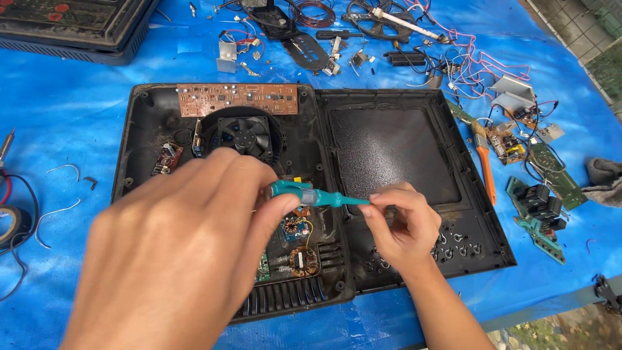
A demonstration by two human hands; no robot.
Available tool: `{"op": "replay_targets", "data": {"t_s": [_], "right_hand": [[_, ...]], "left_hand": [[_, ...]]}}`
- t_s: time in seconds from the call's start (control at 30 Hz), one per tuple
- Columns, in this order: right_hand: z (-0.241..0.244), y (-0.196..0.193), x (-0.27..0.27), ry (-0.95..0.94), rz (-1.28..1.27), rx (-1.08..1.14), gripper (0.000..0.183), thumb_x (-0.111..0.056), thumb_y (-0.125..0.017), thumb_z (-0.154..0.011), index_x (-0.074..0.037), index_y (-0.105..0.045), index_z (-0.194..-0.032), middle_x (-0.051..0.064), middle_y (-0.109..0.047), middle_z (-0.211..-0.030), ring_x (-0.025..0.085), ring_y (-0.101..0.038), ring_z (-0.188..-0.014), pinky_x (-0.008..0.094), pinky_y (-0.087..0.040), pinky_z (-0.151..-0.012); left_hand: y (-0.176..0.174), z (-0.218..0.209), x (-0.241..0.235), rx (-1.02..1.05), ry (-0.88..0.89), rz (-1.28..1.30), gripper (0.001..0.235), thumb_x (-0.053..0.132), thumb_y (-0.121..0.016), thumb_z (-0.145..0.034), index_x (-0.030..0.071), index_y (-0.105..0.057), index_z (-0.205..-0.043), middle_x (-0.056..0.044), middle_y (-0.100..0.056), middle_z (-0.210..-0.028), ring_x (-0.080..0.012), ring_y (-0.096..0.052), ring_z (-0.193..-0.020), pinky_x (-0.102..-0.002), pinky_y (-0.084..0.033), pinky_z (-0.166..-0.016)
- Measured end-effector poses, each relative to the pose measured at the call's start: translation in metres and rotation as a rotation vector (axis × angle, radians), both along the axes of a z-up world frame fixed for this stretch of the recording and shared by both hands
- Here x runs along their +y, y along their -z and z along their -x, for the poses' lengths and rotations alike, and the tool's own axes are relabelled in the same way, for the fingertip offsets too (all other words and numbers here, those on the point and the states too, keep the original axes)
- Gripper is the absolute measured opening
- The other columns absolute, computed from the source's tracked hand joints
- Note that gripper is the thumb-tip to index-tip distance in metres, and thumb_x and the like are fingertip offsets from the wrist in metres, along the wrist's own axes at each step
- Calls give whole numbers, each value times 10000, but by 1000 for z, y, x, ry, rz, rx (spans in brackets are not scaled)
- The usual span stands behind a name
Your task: The person uses a test pen to probe various points on the circuit boards inside an open electronic device. They move the pen across different components and wires, checking for continuity or voltage while the device remains open on a blue work surface.
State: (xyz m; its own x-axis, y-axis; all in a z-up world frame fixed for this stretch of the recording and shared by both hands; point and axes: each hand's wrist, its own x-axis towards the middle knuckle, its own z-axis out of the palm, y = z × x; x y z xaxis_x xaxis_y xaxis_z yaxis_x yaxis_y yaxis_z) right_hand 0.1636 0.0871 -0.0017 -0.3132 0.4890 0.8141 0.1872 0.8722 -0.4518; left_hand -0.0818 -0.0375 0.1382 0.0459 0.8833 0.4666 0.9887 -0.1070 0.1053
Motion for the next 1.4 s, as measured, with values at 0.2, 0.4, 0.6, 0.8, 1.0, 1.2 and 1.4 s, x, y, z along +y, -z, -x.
{"op": "replay_targets", "data": {"t_s": [0.2,0.4,0.6,0.8,1.0,1.2,1.4], "right_hand": [[-7,10,3,67,-16,53,170,-151,-662,-986,6,-603,-1010,135,-646,-831,254,-658,-771,296,-535,-689],[2,-5,-2,2,-31,39,354,-249,-468,-1077,2,-550,-841,75,-560,-615,184,-543,-550,278,-441,-543],[5,-9,-5,-33,-58,-10,404,-204,-423,-1078,15,-509,-750,70,-457,-567,207,-465,-491,309,-387,-495],[11,-18,-8,-188,25,9,567,-326,-401,-1057,-45,-363,-565,57,-328,-510,197,-359,-388,314,-276,-416],[11,-16,-12,-306,271,19,564,-317,-436,-1032,-63,-340,-538,33,-279,-482,174,-305,-403,297,-273,-426],[7,-13,-9,-356,468,87,477,-344,-451,-1075,-73,-450,-682,4,-368,-493,141,-372,-463,268,-338,-460],[5,-9,-7,-437,547,112,424,-348,-452,-1089,-107,-447,-739,-4,-400,-527,114,-372,-473,258,-348,-471]], "left_hand": [[7,-9,6,126,-115,46,485,553,-558,-1136,231,-505,-777,45,-565,-690,-238,-639,-608,-424,-504,-479],[11,-20,6,105,-89,82,535,620,-550,-1121,250,-515,-736,60,-567,-618,-253,-645,-522,-441,-482,-393],[0,-13,7,103,-98,41,517,636,-604,-1105,227,-516,-802,28,-556,-730,-248,-641,-619,-435,-493,-424],[7,-18,2,66,60,78,443,627,-638,-1033,206,-611,-898,-22,-626,-839,-275,-655,-770,-442,-518,-529],[50,-67,0,84,227,294,555,737,-756,-872,185,-710,-903,-39,-715,-808,-272,-673,-774,-409,-490,-617],[62,-76,7,174,180,343,549,739,-765,-832,204,-723,-948,-19,-716,-819,-232,-654,-795,-360,-466,-626],[59,-75,5,130,164,231,72,198,-621,-927,224,-679,-894,-1,-701,-746,-228,-661,-693,-363,-442,-570]]}}
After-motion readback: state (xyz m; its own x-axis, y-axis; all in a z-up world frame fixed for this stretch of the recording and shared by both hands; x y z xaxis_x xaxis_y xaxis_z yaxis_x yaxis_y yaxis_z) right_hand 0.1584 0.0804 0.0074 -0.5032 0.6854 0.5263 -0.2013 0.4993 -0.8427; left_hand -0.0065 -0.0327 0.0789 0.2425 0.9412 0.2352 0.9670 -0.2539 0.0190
